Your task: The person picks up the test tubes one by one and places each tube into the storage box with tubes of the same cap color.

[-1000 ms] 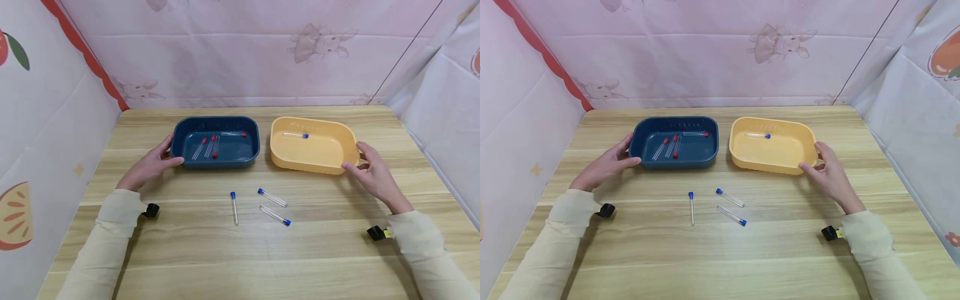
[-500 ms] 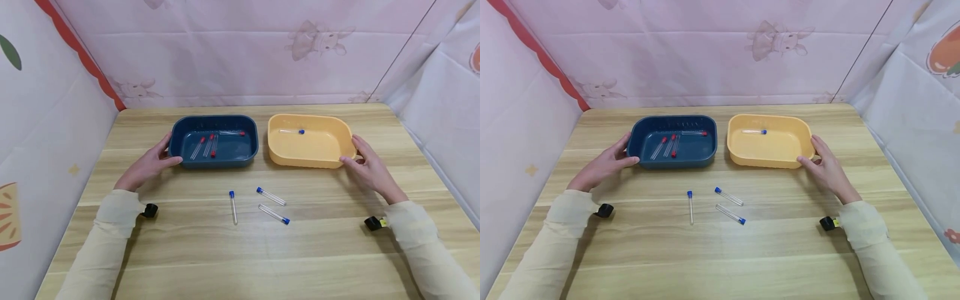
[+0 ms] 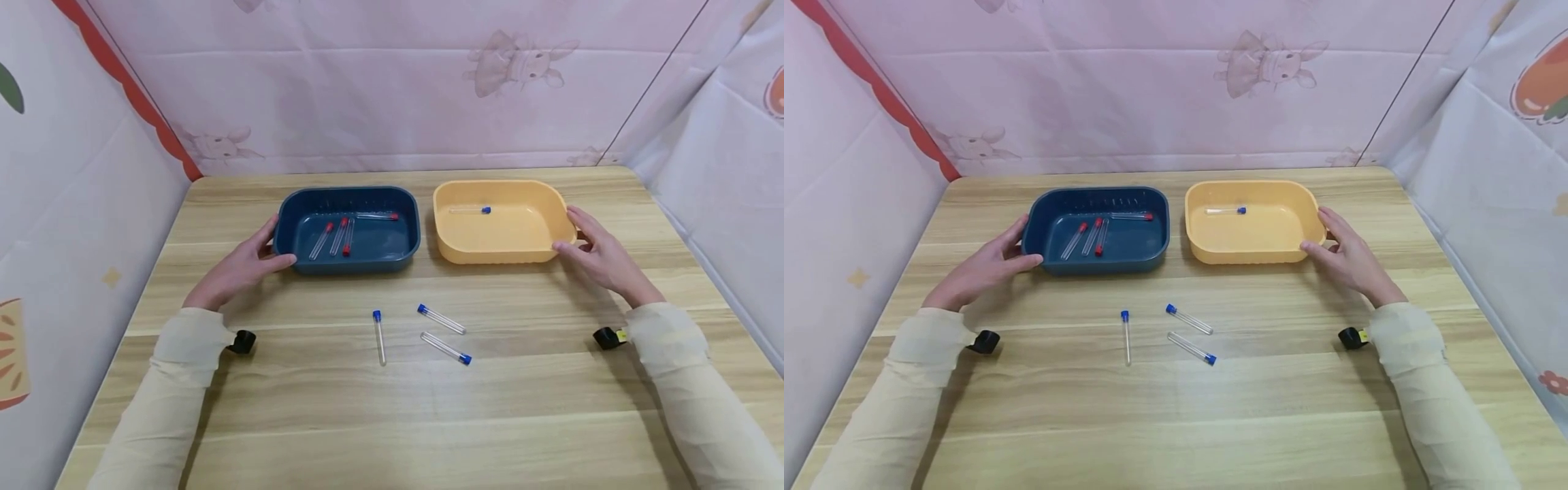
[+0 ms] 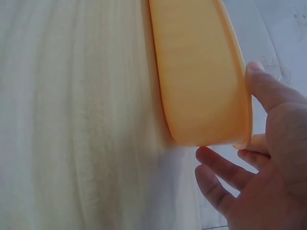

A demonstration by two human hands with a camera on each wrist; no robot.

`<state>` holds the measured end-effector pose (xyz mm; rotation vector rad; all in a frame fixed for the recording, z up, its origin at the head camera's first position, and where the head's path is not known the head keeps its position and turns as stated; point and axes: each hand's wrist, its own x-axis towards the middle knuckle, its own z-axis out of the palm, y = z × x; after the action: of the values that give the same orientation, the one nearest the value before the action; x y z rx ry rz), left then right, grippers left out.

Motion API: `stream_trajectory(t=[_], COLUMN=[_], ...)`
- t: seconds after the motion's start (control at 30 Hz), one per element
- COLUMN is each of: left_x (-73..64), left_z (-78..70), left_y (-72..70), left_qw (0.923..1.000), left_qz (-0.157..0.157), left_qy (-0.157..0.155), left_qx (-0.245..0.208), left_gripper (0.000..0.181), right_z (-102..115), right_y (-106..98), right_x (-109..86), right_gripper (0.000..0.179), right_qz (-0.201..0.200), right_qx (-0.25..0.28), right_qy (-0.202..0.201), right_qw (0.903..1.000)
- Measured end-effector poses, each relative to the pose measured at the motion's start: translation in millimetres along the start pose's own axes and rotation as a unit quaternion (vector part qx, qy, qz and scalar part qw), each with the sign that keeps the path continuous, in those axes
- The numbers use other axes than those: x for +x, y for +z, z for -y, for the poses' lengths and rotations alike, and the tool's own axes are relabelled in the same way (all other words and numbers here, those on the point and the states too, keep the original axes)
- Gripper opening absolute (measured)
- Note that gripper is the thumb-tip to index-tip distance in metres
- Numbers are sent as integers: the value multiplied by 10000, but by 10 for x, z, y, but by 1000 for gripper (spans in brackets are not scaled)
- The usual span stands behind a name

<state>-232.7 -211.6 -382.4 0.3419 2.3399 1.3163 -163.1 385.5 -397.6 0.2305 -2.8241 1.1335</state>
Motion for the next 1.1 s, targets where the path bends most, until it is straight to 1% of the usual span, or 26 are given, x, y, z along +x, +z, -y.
stream_trajectory(t=[0.13, 0.23, 0.33, 0.4, 0.47, 0.57, 0.63, 0.7, 0.73, 0.8, 0.9, 1.0, 1.1], left_x=[65, 64, 34, 1, -28, -110, -200, -315, -369, -461, -524, -519, -493], left_z=[130, 157, 126, 80, 35, -69, -198, -349, -421, -548, -616, -556, -445], left_y=[-12, -10, 13, 38, 64, 109, 158, 220, 250, 318, 422, 543, 677], left_qw=[9999, 9996, 9982, 9956, 9905, 9791, 9704, 9634, 9606, 9577, 9570, 9560, 9590], left_qz=[-100, -230, -545, -875, -1287, -1871, -2171, -2347, -2385, -2373, -2202, -1966, -1633], left_qy=[45, 48, 55, 179, 376, 759, 1039, 1277, 1412, 1614, 1856, 2107, 2181], left_qx=[100, 166, 258, 288, 301, 260, 202, 202, 206, 221, 346, 544, 787], left_gripper=[92, 92, 93, 91, 85, 73, 66, 60, 57, 54, 52, 53, 55], right_z=[-30, -30, -23, -19, -20, -26, -35, -38, -38, -34, -27, -31, -41], right_y=[-1, -3, -6, -7, -8, -7, -6, -7, -10, -17, -24, -19, -6], right_x=[39, 52, 56, 57, 55, 53, 51, 48, 51, 54, 55, 46, 29], right_gripper=[70, 70, 70, 71, 71, 71, 71, 71, 71, 71, 71, 71, 72], right_qz=[33, 61, 82, 90, 88, 101, 111, 115, 113, 91, 43, 60, 99], right_qx=[27, 58, 103, 135, 164, 211, 222, 234, 240, 245, 224, 173, 127], right_qy=[-43, -45, -26, -5, 5, -3, -26, -38, -44, -48, -32, 11, 45], right_qw=[10000, 10000, 9999, 9999, 9998, 9997, 9997, 9997, 9996, 9996, 9997, 9998, 9999])
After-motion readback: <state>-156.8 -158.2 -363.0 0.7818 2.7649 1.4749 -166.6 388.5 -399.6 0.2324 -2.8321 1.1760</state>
